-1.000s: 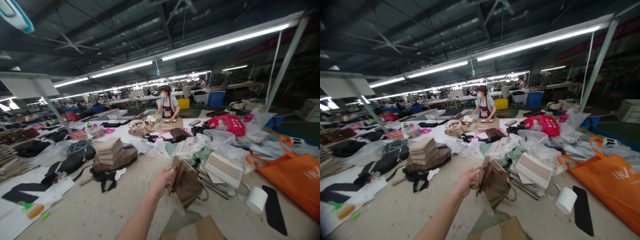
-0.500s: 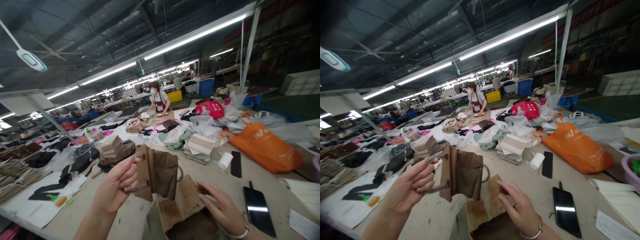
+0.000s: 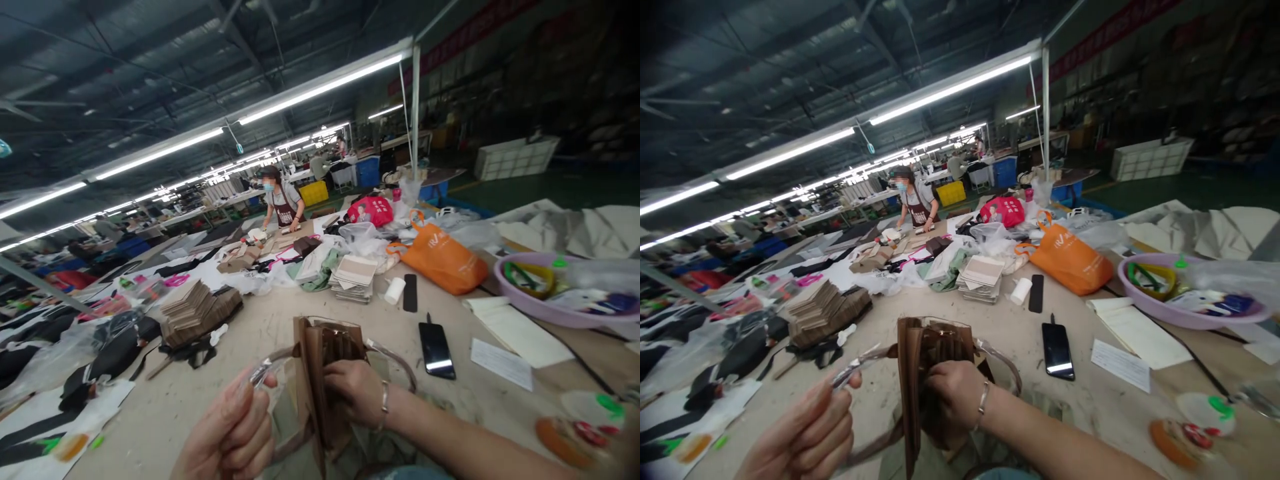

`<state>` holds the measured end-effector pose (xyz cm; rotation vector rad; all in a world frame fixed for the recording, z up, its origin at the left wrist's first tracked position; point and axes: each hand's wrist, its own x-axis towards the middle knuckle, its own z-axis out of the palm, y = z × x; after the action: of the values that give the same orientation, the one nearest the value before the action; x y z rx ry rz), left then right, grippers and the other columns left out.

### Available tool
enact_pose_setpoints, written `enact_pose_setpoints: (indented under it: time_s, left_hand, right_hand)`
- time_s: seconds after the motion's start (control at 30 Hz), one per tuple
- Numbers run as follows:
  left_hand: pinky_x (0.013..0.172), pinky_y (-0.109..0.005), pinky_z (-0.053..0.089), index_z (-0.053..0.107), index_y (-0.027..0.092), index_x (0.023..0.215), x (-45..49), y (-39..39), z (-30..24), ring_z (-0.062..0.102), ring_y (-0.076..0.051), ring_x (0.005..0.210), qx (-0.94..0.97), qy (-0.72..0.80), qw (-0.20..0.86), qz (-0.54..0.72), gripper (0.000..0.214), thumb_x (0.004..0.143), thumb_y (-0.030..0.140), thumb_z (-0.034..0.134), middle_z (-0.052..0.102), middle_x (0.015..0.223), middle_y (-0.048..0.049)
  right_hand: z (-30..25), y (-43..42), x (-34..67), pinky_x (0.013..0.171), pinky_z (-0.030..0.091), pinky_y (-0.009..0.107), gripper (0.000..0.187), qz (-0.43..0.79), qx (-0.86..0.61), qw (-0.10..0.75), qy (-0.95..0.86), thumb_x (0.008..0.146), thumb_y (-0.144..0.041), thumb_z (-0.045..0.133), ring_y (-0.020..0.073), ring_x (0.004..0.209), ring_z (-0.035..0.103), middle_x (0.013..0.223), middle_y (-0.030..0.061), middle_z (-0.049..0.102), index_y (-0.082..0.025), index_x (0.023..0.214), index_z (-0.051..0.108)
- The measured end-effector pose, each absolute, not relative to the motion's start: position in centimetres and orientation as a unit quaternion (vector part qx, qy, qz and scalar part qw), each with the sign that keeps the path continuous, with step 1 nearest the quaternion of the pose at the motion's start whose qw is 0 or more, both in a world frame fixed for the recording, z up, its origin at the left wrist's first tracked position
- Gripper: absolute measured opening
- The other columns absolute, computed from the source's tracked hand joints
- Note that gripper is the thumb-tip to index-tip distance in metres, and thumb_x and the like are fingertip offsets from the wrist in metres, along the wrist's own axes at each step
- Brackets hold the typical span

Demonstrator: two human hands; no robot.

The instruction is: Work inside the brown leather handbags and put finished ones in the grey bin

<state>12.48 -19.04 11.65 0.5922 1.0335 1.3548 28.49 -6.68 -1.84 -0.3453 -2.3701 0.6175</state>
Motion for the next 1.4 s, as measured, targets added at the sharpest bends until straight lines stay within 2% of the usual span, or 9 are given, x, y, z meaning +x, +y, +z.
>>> enact_pose_setpoints:
  time_s: [0.17,0.3,0.4,0.53,0.67,0.8,1.0,1.2,1.4]
  left_hand:
    - [0.03,-0.015,0.013,0.064,0.02,0.086,12.9,-21.0,10.7,0.005,0.0,0.034,0.254,0.423,0.656,0.571,0.023,0.074,0.039,0.063,0.011,0.046,0.0096]
    - [0.032,-0.016,0.016,0.063,0.018,0.082,13.2,-21.6,9.8,0.008,-0.001,0.032,0.271,0.422,0.663,0.555,0.026,0.07,0.041,0.066,0.013,0.043,0.0096]
    - [0.034,-0.016,0.017,0.063,0.016,0.08,11.6,-21.4,7.9,0.009,-0.001,0.034,0.288,0.433,0.611,0.597,0.025,0.07,0.039,0.066,0.014,0.045,0.0095]
    - [0.041,-0.019,0.029,0.065,0.013,0.081,7.1,-20.9,3.9,0.028,-0.004,0.038,0.341,0.502,0.476,0.636,0.027,0.068,0.035,0.07,0.034,0.045,0.0053]
    - [0.058,-0.027,0.042,0.065,0.014,0.083,2.9,-19.9,-1.0,0.051,-0.015,0.062,0.37,0.641,0.333,0.584,0.029,0.066,0.036,0.072,0.057,0.064,-0.0024]
    - [0.075,-0.033,0.048,0.064,0.014,0.098,1.3,-18.9,-4.9,0.06,-0.024,0.087,0.348,0.692,0.344,0.531,0.046,0.058,0.035,0.073,0.066,0.088,-0.0082]
    - [0.104,-0.038,0.034,0.051,0.016,0.125,2.1,-16.7,-5.6,0.045,-0.027,0.122,0.379,0.687,0.316,0.534,0.062,0.071,0.043,0.064,0.052,0.129,-0.0132]
    - [0.098,-0.04,0.036,0.052,0.013,0.125,2.7,-12.7,-5.0,0.051,-0.03,0.114,0.474,0.74,0.23,0.417,0.069,0.065,0.041,0.072,0.058,0.122,-0.0143]
    - [0.077,-0.031,0.045,0.064,0.021,0.108,2.9,-11.3,-5.1,0.063,-0.023,0.09,0.529,0.742,0.241,0.333,0.035,0.076,0.034,0.058,0.07,0.099,-0.0052]
  right_hand:
    - [-1.7,-7.4,35.8,0.1,0.038,0.042,0.046,0.154,-0.293,0.407,-0.852,0.082,-0.018,0.05,0.0235,0.114,0.048,0.123,0.009,0.054,-0.023,0.128,0.05]
    - [-3.6,-6.8,37.6,0.088,0.048,0.045,0.069,0.338,-0.403,0.333,-0.783,0.077,-0.037,0.06,0.0265,0.097,0.059,0.105,0.01,0.064,-0.018,0.139,0.036]
    - [-4.1,-6.7,37.3,0.088,0.049,0.041,0.049,0.483,-0.362,0.324,-0.729,0.083,-0.043,0.051,0.0246,0.096,0.061,0.099,0.0061,0.068,-0.019,0.127,0.052]
    - [-2.9,-6.9,36.2,0.098,0.042,0.041,0.043,0.464,-0.382,0.406,-0.688,0.087,-0.045,0.046,0.0245,0.111,0.054,0.117,0.0089,0.061,-0.018,0.117,0.058]
    - [-3.7,-7.1,33.7,0.1,0.04,0.041,0.044,0.432,-0.358,0.393,-0.729,0.086,-0.04,0.048,0.0236,0.115,0.052,0.123,0.0071,0.057,-0.021,0.126,0.05]
    - [-7.1,-7.8,30.0,0.101,0.039,0.045,0.05,0.472,-0.352,0.333,-0.736,0.083,-0.038,0.052,0.025,0.115,0.051,0.124,0.0095,0.057,-0.019,0.129,0.047]
    - [-9.0,-8.9,26.6,0.102,0.037,0.044,0.06,0.513,-0.355,0.331,-0.708,0.083,-0.042,0.051,0.0251,0.118,0.049,0.129,0.0123,0.052,-0.016,0.135,0.039]
    - [-8.9,-9.7,27.0,0.094,0.045,0.042,0.062,0.432,-0.377,0.226,-0.788,0.084,-0.037,0.05,0.0266,0.109,0.055,0.12,0.014,0.058,-0.011,0.138,0.032]
    - [-4.4,-9.2,26.2,0.089,0.048,0.037,0.037,0.207,-0.41,0.29,-0.84,0.088,-0.035,0.047,0.0225,0.105,0.055,0.117,0.0113,0.056,-0.018,0.121,0.05]
